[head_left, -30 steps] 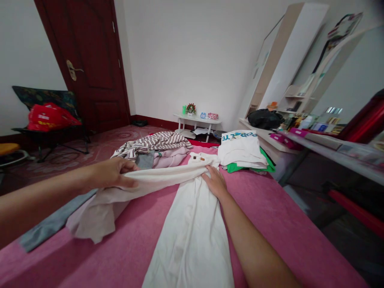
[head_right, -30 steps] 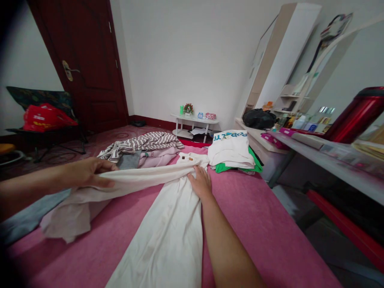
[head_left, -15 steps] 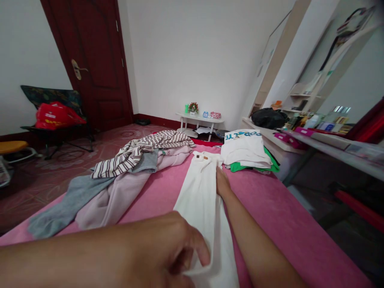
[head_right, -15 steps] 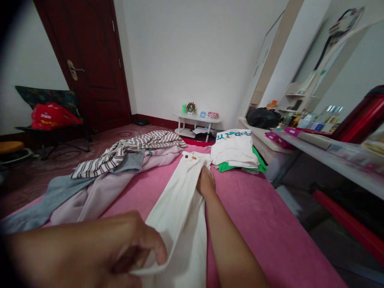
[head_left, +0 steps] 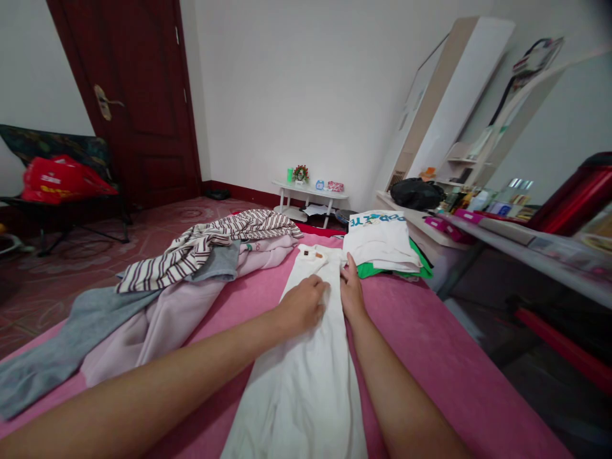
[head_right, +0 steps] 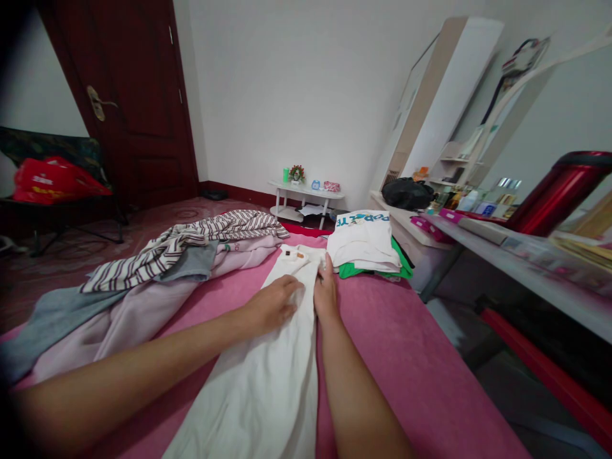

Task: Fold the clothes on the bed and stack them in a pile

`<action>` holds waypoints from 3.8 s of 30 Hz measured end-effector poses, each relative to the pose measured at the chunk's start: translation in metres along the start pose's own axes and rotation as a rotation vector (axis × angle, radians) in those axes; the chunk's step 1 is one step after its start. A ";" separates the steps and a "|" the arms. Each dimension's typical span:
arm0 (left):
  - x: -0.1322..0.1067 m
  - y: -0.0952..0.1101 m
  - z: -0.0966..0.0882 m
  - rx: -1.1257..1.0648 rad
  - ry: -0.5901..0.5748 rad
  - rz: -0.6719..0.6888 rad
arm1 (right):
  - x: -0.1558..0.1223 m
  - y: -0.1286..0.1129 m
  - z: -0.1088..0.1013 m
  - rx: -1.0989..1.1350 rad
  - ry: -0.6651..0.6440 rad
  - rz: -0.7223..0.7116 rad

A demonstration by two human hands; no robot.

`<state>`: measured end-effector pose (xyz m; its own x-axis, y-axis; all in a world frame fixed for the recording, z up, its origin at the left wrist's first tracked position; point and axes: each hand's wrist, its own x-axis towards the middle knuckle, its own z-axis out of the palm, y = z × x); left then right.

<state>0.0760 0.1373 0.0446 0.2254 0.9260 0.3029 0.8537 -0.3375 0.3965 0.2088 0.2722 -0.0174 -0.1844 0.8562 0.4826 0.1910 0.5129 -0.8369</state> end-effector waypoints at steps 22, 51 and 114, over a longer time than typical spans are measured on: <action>-0.001 -0.034 0.024 -0.024 0.185 -0.112 | 0.014 0.014 -0.009 -0.295 0.016 -0.002; 0.003 -0.040 0.020 -0.224 0.346 -0.267 | -0.001 -0.010 -0.010 -0.163 0.012 -0.102; 0.000 -0.050 0.021 -0.177 0.258 -0.209 | -0.008 -0.021 -0.003 -0.189 -0.165 -0.184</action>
<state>0.0433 0.1581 0.0065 -0.0901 0.9126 0.3989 0.7690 -0.1908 0.6101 0.2092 0.2552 -0.0026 -0.3835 0.7342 0.5602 0.3129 0.6740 -0.6691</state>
